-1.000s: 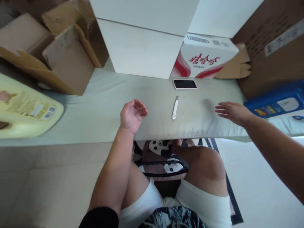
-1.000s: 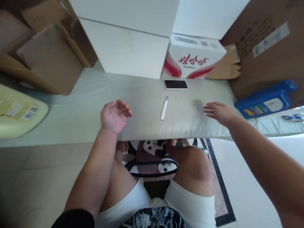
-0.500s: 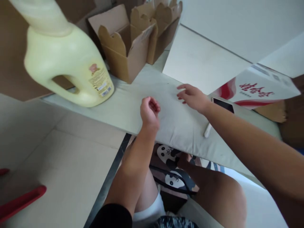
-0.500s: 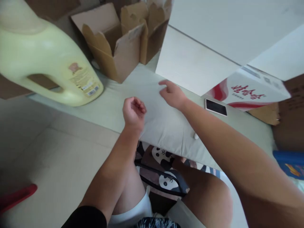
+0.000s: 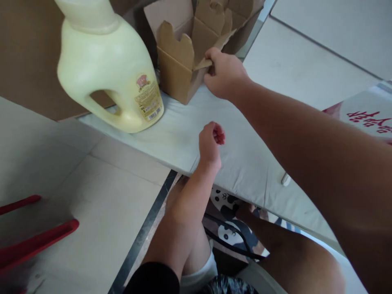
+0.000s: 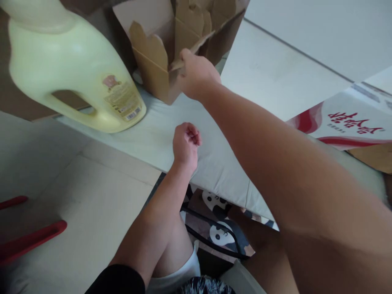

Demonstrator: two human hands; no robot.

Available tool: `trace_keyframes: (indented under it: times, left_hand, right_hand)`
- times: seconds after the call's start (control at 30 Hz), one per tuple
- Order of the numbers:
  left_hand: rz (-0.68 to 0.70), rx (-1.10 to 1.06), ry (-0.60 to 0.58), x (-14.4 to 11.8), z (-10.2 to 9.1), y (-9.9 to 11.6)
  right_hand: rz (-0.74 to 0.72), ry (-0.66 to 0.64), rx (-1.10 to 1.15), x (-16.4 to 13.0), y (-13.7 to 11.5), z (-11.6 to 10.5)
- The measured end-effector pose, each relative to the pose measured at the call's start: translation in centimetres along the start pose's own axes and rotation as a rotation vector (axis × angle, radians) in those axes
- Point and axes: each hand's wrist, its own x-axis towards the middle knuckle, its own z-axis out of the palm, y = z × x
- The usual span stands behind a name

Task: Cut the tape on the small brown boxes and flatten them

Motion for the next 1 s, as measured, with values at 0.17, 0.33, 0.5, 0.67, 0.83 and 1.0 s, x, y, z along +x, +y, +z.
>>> trace_keyframes:
  times: [0.17,0.33,0.5,0.67,0.83,1.0]
  left_hand:
    - [0.490,-0.091,0.420,1.0,-1.5,1.4]
    - [0.391,-0.153,0.434,1.5,-1.9,2.3]
    - [0.367,0.045,-0.009,0.6,0.3,-0.5]
    - [0.420,0.282,-0.383,-0.7,2.1,-3.0]
    - [0.430,0.473,-0.377,-0.6,2.3,-3.8]
    - [0.434,0.463,-0.258,-0.3,2.5,-4.6]
  right_hand:
    - [0.075,0.212,0.184,-8.0,5.0,-2.0]
    - [0.212,0.528,0.415,-20.8,9.8,-5.3]
    - [0.370,0.625,0.351,-28.6,12.9,-6.2]
    - [0.176,0.686,0.451,-31.4,16.2,-3.2]
    - [0.271,0.715,0.557,-33.5,16.4,-0.2]
    - [0.458,0.649,0.843,-34.0,14.9,0.3]
